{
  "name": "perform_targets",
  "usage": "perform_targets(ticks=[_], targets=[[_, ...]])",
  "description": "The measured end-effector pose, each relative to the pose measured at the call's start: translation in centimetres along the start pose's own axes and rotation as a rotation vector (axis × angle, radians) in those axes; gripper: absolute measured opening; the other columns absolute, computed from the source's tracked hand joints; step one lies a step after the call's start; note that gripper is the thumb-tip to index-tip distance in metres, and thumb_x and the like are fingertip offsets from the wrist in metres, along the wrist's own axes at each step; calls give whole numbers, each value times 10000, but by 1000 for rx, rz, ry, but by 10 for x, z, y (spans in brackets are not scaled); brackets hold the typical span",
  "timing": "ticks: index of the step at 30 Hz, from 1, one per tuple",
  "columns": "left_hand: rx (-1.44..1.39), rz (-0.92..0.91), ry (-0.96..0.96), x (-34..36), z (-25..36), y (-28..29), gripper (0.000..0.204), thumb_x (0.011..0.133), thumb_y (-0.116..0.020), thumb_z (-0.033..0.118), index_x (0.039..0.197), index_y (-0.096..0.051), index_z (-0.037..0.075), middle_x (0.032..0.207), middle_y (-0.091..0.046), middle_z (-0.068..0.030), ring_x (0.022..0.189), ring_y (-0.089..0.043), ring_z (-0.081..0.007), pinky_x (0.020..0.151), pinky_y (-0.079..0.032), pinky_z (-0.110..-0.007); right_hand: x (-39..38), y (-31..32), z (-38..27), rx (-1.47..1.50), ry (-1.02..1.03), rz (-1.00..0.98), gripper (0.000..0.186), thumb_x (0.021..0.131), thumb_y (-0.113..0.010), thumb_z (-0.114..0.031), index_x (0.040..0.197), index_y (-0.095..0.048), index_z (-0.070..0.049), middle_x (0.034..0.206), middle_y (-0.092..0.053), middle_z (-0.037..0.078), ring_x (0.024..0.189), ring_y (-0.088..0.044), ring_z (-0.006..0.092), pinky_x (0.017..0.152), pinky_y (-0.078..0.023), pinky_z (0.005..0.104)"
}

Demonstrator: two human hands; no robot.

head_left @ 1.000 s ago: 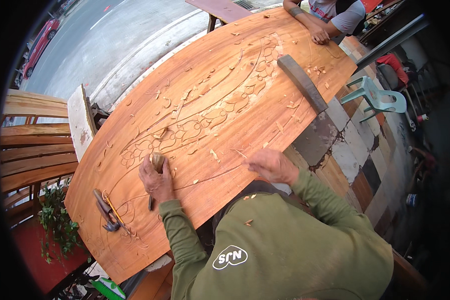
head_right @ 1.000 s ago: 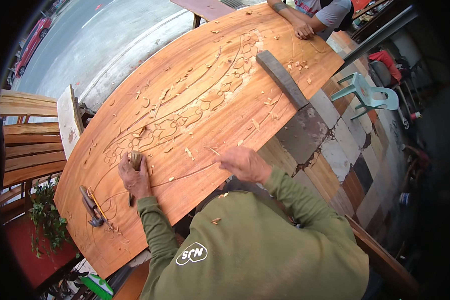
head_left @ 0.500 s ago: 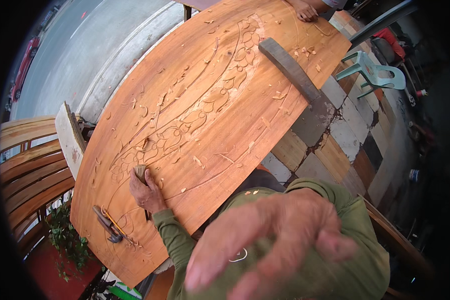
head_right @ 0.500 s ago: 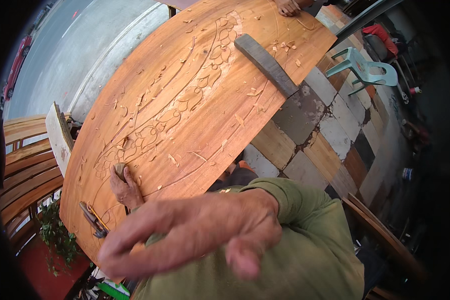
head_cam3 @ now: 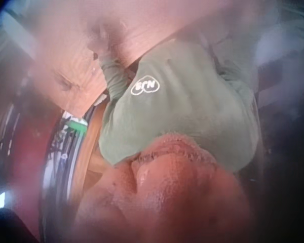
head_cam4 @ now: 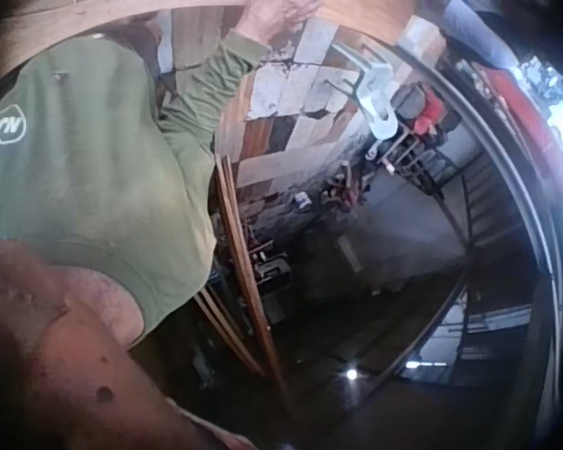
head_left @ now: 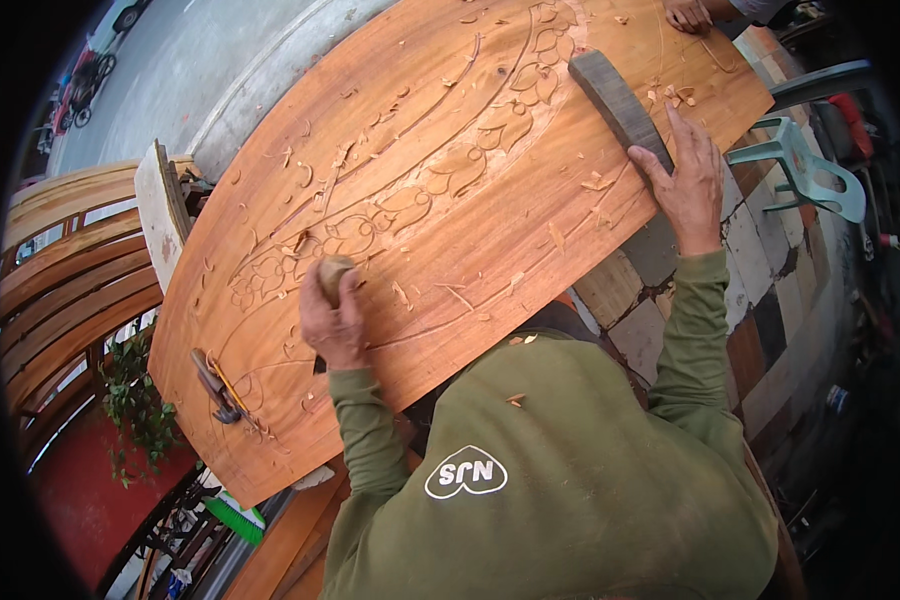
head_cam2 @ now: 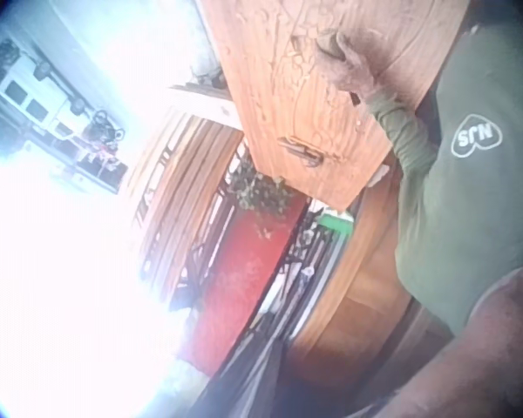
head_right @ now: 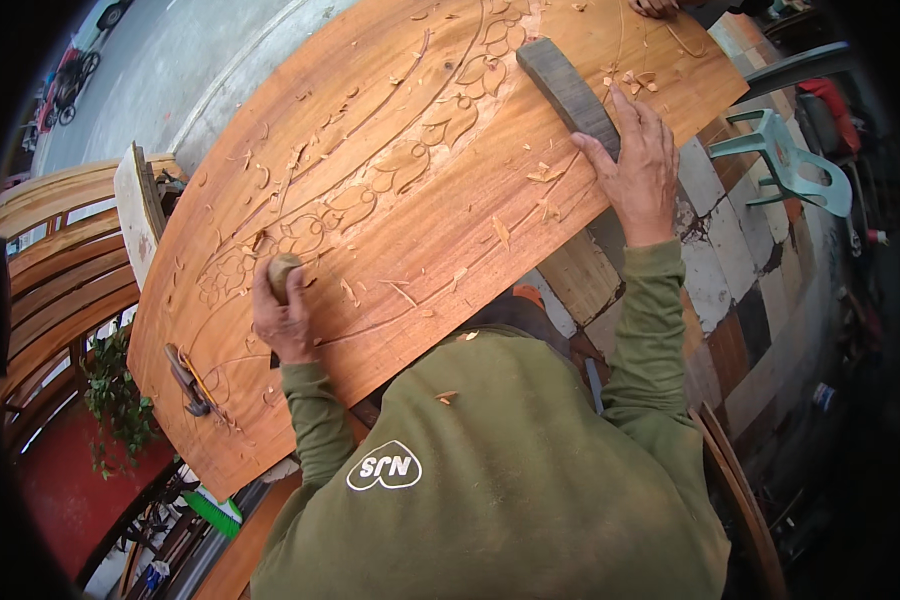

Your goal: The person carves a decorative floral pattern into a large wooden table top using a chisel and a wooden mallet.

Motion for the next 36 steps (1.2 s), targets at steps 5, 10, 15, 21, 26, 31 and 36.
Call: perform_targets(ticks=[5, 10, 15, 21, 26, 31, 36], targets=[[-321, -474, -532, 1, 145, -59, 628, 708, -920, 164, 1309, -738, 169, 1064, -713, -89, 885, -721, -291, 736, -601, -387, -8, -45, 10, 183, -209, -423, 915, 916, -817, -532, 1664, -434, -170, 1485, -587, 213, 1303, -621, 420, 1022, -546, 499], [-444, -644, -916, 5, 239, -109, 668, 762, -854, 260, 1394, -637, 230, 929, -571, -47, 842, -624, -234, 689, -537, -395, -16, -34, 30, 377, -246, -380, 921, 953, -819, -423, 1691, -361, -114, 1492, -600, 220, 1335, -622, 414, 1080, -533, 461], [-397, -618, -1178, 15, 258, -162, 579, 814, -811, 291, 1353, -606, 236, 878, -555, -42, 787, -648, -226, 641, -539, -396, -68, 27, 15, 1171, -656, -115, 947, 934, -842, -195, 1683, -301, 13, 1374, -646, 205, 1238, -654, 282, 1069, -522, 396], [-511, -681, -1290, 37, 258, -190, 514, 802, -807, 309, 1266, -617, 199, 856, -564, -37, 741, -647, -250, 580, -531, -422, -164, 28, 2, 1449, -667, -48, 986, 841, -817, -54, 1668, -284, 23, 1223, -619, 141, 1032, -616, 177, 991, -522, 343], [-686, -684, -1257, 46, 253, -194, 402, 703, -805, 328, 1009, -604, 163, 848, -551, -50, 734, -636, -275, 566, -508, -429, -208, 26, -17, 1365, -828, 59, 716, 818, -779, -5, 1447, -438, 12, 1160, -567, 112, 1022, -585, 188, 970, -524, 390], [-804, -626, -1246, 54, 247, -186, 439, 632, -805, 324, 974, -590, 152, 831, -527, -51, 723, -626, -265, 555, -482, -425, -201, 32, -31, 1235, -631, 104, 568, 852, -757, -60, 1348, -488, 3, 1139, -573, 123, 1007, -617, 238, 1008, -523, 474], [-784, -621, -1292, 46, 243, -195, 449, 614, -810, 324, 951, -573, 146, 824, -523, -54, 718, -622, -267, 565, -484, -422, -192, -9, -45, 601, -138, 30, 817, 760, -938, -218, 1389, -462, -7, 1165, -679, 141, 983, -711, 278, 866, -580, 417]])
Point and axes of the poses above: each hand's wrist, its own x-axis towards the middle knuckle, its own y-axis out of the back of the hand, z = x × y, the point moved 2 cm from there along x, towards the middle knuckle
